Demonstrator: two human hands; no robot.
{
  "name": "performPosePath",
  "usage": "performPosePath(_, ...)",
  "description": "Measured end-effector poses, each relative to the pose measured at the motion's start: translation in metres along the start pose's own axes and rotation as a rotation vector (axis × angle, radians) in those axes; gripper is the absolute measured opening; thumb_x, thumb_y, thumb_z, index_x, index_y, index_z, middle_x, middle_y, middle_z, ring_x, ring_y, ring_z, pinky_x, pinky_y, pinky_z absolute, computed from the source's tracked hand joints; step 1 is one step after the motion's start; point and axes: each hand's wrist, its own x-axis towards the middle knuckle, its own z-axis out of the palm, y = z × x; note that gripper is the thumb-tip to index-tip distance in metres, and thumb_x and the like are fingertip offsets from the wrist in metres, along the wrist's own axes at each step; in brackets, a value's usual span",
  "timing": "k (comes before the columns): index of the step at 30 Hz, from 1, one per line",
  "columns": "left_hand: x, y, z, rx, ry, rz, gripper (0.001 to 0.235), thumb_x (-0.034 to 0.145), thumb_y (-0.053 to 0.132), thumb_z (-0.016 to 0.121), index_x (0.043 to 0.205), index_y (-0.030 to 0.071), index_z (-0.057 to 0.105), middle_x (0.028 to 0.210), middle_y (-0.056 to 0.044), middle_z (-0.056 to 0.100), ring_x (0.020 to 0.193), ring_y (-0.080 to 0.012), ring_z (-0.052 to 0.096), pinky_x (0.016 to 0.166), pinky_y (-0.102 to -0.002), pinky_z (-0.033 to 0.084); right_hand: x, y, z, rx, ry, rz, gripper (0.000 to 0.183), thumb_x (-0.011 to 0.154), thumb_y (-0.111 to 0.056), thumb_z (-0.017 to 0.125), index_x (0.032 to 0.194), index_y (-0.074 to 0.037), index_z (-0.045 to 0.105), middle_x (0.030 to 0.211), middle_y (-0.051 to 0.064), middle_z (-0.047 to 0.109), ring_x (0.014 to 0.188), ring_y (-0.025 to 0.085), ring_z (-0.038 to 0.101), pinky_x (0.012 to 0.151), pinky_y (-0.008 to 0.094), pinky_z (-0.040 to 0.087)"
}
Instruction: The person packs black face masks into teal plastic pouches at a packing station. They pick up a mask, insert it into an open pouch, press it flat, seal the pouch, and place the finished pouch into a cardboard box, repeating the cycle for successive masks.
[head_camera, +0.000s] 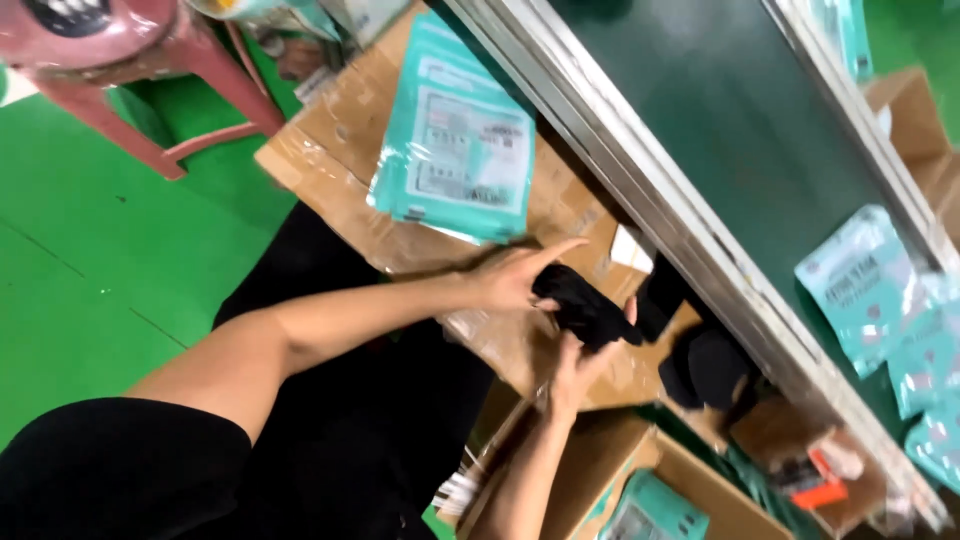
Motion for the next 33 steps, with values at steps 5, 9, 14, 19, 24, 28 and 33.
performPosePath(5, -0.039, 0.039, -0.038, 0.305, 0.324, 0.534, 0.082, 0.080, 0.015, 0.081, 0.149, 0.002, 0.039, 0.133, -0.024, 0.058, 0.123, -0.0377, 0.055, 0.101, -0.044, 0.048, -0.022, 0.097, -0.037, -0.421, 0.207, 0.111, 0.033, 0.113, -0.013, 0.054, 0.139, 0.007, 0.046, 0.129, 0.018, 0.056, 0.119, 0.026, 0.053, 0.108, 0.037, 0.042)
performPosePath(9, -0.071, 0.032, -0.105, 0.758, 0.437, 0.459, 0.025, 0.078, 0.009, 0.068, 0.103, 0.003, 0.067, 0.105, -0.009, 0.064, 0.103, -0.0294, 0.061, 0.087, -0.038, 0.052, -0.029, 0.150, -0.055, -0.454, 0.476, 0.149, 0.032, 0.113, -0.017, 0.057, 0.114, 0.010, 0.040, 0.092, 0.022, 0.040, 0.081, 0.029, 0.039, 0.073, 0.037, 0.036)
performPosePath(14, -0.054, -0.056, -0.113, 1.002, 0.428, 0.521, 0.016, 0.078, 0.010, 0.065, 0.093, 0.008, 0.064, 0.095, -0.006, 0.059, 0.095, -0.0254, 0.061, 0.079, -0.036, 0.053, 0.025, 0.036, 0.005, -0.389, 0.304, -0.134, 0.027, 0.111, -0.009, 0.051, 0.133, 0.007, 0.049, 0.117, 0.013, 0.061, 0.103, 0.018, 0.058, 0.095, 0.030, 0.049)
performPosePath(19, -0.036, -0.059, -0.115, 1.070, 0.375, 0.609, 0.014, 0.078, 0.012, 0.064, 0.091, 0.006, 0.061, 0.094, -0.008, 0.057, 0.095, -0.0261, 0.061, 0.077, -0.035, 0.054, 0.043, 0.032, 0.035, -0.126, 0.307, 0.055, 0.027, 0.111, -0.009, 0.057, 0.134, 0.006, 0.057, 0.107, 0.007, 0.057, 0.095, 0.012, 0.053, 0.085, 0.025, 0.048)
performPosePath(24, -0.022, -0.055, -0.113, 0.547, 0.472, 0.547, 0.021, 0.089, 0.008, 0.063, 0.107, -0.002, 0.064, 0.099, -0.014, 0.058, 0.088, -0.0317, 0.057, 0.073, -0.044, 0.050, 0.063, 0.065, 0.079, 0.414, -0.050, 0.481, 0.037, 0.101, -0.005, 0.071, 0.133, 0.013, 0.064, 0.118, 0.014, 0.071, 0.101, 0.017, 0.066, 0.088, 0.029, 0.055)
performPosePath(28, -0.049, 0.002, -0.111, 0.591, 0.560, 0.649, 0.024, 0.085, 0.008, 0.064, 0.106, -0.004, 0.063, 0.099, -0.013, 0.057, 0.092, -0.0316, 0.058, 0.075, -0.042, 0.051, 0.066, 0.051, 0.072, 0.404, 0.017, 0.349, 0.039, 0.096, -0.002, 0.076, 0.132, 0.002, 0.062, 0.111, 0.007, 0.066, 0.101, 0.012, 0.063, 0.093, 0.026, 0.054)
performPosePath(33, -0.042, 0.020, -0.104, 0.752, 0.577, 0.625, 0.013, 0.087, 0.008, 0.065, 0.098, 0.001, 0.063, 0.097, -0.010, 0.057, 0.097, -0.0286, 0.061, 0.078, -0.036, 0.055, 0.043, 0.014, 0.054, -0.138, -0.100, 0.210, 0.014, 0.094, 0.000, 0.081, 0.096, 0.009, 0.070, 0.095, 0.006, 0.064, 0.089, 0.015, 0.058, 0.084, 0.029, 0.047)
